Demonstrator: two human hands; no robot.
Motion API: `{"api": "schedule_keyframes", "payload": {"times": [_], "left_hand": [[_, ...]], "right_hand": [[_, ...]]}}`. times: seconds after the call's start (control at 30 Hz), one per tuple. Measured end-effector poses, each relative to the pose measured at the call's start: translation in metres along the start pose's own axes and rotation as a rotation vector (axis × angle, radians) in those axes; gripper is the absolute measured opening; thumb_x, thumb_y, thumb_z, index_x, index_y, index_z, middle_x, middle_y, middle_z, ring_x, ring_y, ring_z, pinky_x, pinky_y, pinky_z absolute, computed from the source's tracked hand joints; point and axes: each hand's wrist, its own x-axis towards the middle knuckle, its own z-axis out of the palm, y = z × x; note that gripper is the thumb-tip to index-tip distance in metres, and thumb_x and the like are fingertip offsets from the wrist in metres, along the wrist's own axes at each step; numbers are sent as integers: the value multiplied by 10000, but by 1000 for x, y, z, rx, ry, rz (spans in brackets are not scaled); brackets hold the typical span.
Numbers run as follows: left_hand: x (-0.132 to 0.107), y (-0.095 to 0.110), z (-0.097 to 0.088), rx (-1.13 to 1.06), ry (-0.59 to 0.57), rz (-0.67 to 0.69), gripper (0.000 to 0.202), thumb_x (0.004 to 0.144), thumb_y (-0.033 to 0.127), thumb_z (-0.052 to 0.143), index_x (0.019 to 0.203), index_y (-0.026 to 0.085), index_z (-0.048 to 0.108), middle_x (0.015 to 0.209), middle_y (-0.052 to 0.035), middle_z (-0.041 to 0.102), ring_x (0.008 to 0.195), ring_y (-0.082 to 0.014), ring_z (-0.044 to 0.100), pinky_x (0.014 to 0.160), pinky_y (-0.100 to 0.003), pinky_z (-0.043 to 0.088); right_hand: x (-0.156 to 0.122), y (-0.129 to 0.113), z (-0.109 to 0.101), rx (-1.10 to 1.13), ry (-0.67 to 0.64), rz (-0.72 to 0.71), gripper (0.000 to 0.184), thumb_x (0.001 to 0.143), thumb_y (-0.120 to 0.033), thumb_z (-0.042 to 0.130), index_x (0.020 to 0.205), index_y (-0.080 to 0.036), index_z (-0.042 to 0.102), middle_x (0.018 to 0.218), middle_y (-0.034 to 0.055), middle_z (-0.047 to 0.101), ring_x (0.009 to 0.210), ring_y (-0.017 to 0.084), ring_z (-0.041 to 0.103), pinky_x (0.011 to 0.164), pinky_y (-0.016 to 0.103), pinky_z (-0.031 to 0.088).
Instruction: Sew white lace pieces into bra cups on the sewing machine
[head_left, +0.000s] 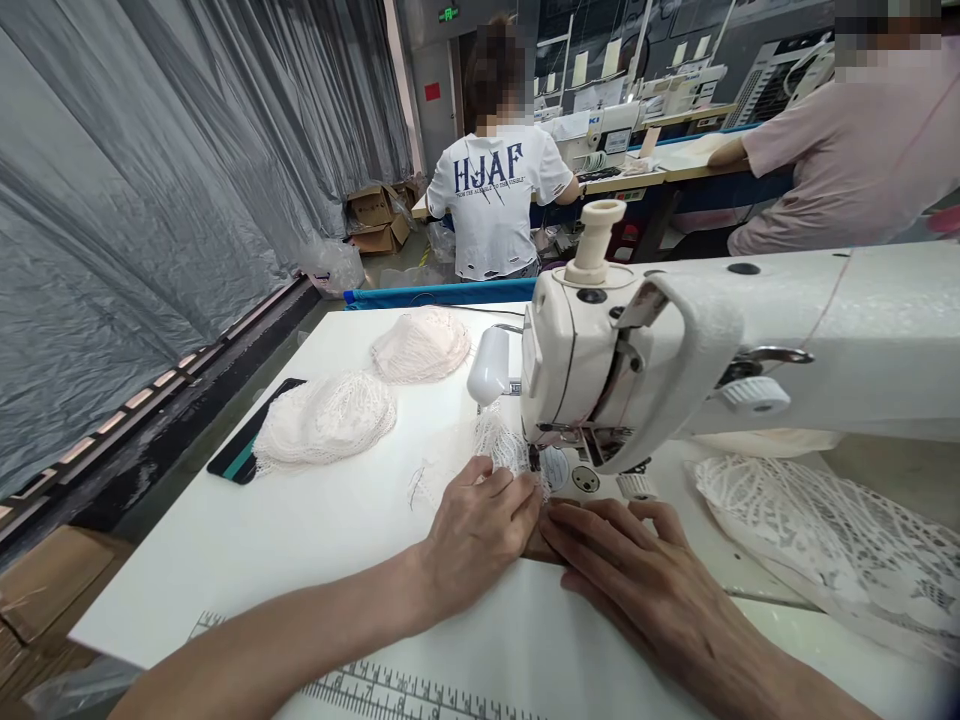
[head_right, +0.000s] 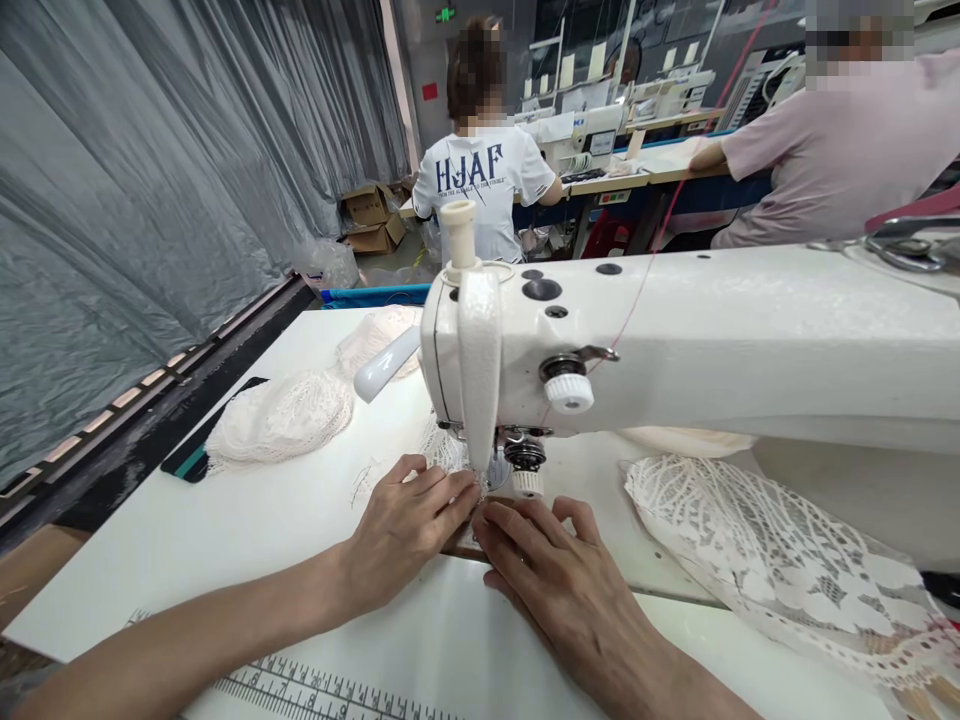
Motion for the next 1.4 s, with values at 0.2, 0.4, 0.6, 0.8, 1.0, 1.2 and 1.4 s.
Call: {"api": "schedule_keyframes", "payload": {"times": [0.2,0.4,0.6,0.8,1.0,1.2,1.4], "left_hand": [[-2,1,0,3,-12,19,179,908,60,438,1007,107,580,996,-48,665,828,-125,579,785,-316,437],[-2,0,2,2,42,20,196,862,-5,470,962,109,593,968,-27,672,755,-111,559,732,-293,438],[-2,1,8,-35,44,-4,112,915,126,482,904,128,593,944,-28,666,754,-117,559,743,-312,438],[-2,-1,9,-66,11,13,113,916,162,499,879,125,599,963,-34,664,775,-119,562,762,-321,426],[-4,-3,11,-78,-46,12,116,927,172,484,902,146,594,993,-32,655,832,-126,562,782,-326,410],[-4,-3,12,-64,8,14,139,935,181,471,869,137,585,972,-24,652,794,-119,548,765,-313,411],[-4,-4,12,-96,-4,12,111,923,148,483,888,135,588,952,-29,645,806,-117,547,777,-316,427]], "right_hand": [[4,1,-6,60,48,14,227,966,-221,394,1023,-218,613,1047,43,676,924,195,586,746,366,364],[-10,40,-42,-106,159,44,203,950,-285,426,948,-237,624,815,55,693,722,219,616,688,385,415],[-32,70,-42,-299,53,195,380,972,-331,296,880,-213,646,869,132,682,673,237,617,516,368,422],[-9,33,-28,52,-160,211,287,979,-270,331,1119,-227,579,762,47,626,634,167,593,530,283,452],[9,28,-24,46,-102,147,336,977,-278,317,992,-248,651,801,54,682,605,171,608,493,271,446],[21,34,-17,-84,-89,82,266,953,-298,395,1006,-249,651,997,67,697,770,208,647,553,301,503],[15,37,-3,-105,-1,99,285,959,-264,400,992,-244,682,942,80,709,800,212,648,619,319,514]]}}
